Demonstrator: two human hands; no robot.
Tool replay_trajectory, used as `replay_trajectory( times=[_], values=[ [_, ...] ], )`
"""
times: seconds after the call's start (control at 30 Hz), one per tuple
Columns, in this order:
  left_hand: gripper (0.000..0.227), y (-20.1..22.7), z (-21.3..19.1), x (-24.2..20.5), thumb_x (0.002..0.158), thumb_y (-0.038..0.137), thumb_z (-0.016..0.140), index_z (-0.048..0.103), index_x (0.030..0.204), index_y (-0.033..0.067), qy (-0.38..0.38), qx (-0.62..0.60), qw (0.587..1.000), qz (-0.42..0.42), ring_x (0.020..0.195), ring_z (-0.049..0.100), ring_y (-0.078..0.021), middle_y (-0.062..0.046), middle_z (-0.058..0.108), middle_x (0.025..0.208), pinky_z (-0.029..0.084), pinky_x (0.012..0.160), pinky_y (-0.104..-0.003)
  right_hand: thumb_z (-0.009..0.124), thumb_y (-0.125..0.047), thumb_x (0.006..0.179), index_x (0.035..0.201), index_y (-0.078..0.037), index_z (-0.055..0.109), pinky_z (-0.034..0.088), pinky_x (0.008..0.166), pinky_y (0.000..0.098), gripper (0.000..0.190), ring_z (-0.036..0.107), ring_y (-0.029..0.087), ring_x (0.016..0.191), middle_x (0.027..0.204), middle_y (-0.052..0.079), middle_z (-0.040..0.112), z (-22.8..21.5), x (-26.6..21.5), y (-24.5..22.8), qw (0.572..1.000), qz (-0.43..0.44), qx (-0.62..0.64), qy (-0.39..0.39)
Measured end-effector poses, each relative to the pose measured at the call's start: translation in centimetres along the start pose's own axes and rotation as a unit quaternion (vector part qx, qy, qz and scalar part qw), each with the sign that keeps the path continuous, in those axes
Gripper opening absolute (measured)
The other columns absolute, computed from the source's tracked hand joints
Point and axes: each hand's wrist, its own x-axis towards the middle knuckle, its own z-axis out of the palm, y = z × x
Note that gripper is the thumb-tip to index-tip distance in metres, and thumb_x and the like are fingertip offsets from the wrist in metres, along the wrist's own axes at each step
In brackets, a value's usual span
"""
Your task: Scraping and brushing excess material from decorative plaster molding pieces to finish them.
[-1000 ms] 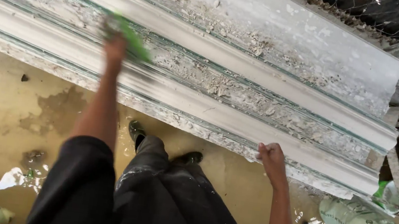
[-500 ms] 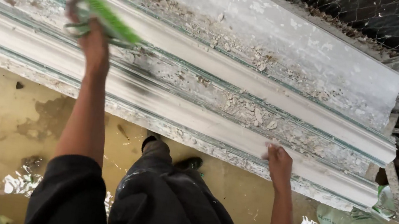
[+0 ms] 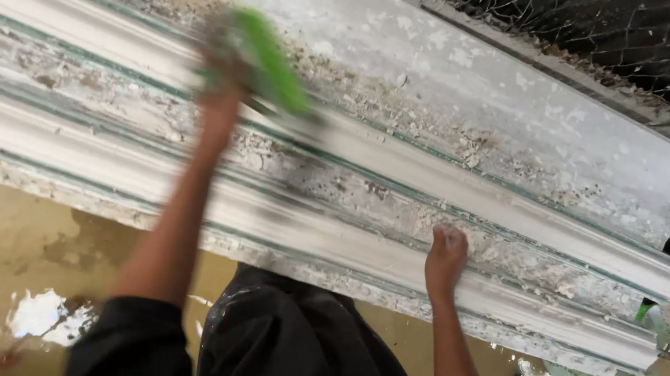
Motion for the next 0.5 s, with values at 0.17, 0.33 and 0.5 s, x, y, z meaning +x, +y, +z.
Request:
replay_trajectory(
  times=[0.17, 0.33, 0.5],
  values=[
    [0.041, -12.0, -2.8, 7.9, 0.115, 0.037, 0.047, 0.052, 0.105, -0.0017, 0.186, -0.347, 0.865, -0.312, 0.08, 0.059, -0.028, -0.012, 0.057, 0.087, 0.057, 0.076, -0.047, 0.041, -0.022, 0.113, 0.146, 0.0, 0.052, 0.034, 0.118, 0.0518, 0.041, 0.044, 0.046, 0.141, 0.15, 0.031, 0.049, 0.7, -2.8, 1.5, 0.994, -0.053, -0.084, 0.054],
    [0.059, 23.2, 8.8, 3.4, 0.097, 0.029, 0.055, 0.036, 0.147, 0.0051, -0.09, -0.346, 0.888, -0.29, 0.113, 0.063, -0.0378, -0.024, 0.063, 0.122, 0.051, 0.099, -0.046, 0.042, -0.019, 0.108, 0.152, 0.002, 0.043, 0.03, 0.12, 0.0547, 0.049, 0.035, 0.048, 0.147, 0.155, 0.031, 0.041, 1.6, -2.3, -1.0, 0.991, -0.051, -0.115, 0.046],
    [0.072, 19.7, 9.9, 7.6, 0.091, 0.026, 0.065, 0.035, 0.153, 0.0028, -0.12, -0.563, 0.806, -0.143, 0.117, 0.059, -0.0357, -0.026, 0.061, 0.128, 0.052, 0.098, -0.042, 0.043, -0.018, 0.107, 0.153, 0.004, 0.04, 0.029, 0.124, 0.0559, 0.051, 0.035, 0.047, 0.149, 0.157, 0.028, 0.042, 1.4, -2.2, -1.1, 0.983, -0.063, -0.162, 0.056]
  ],
)
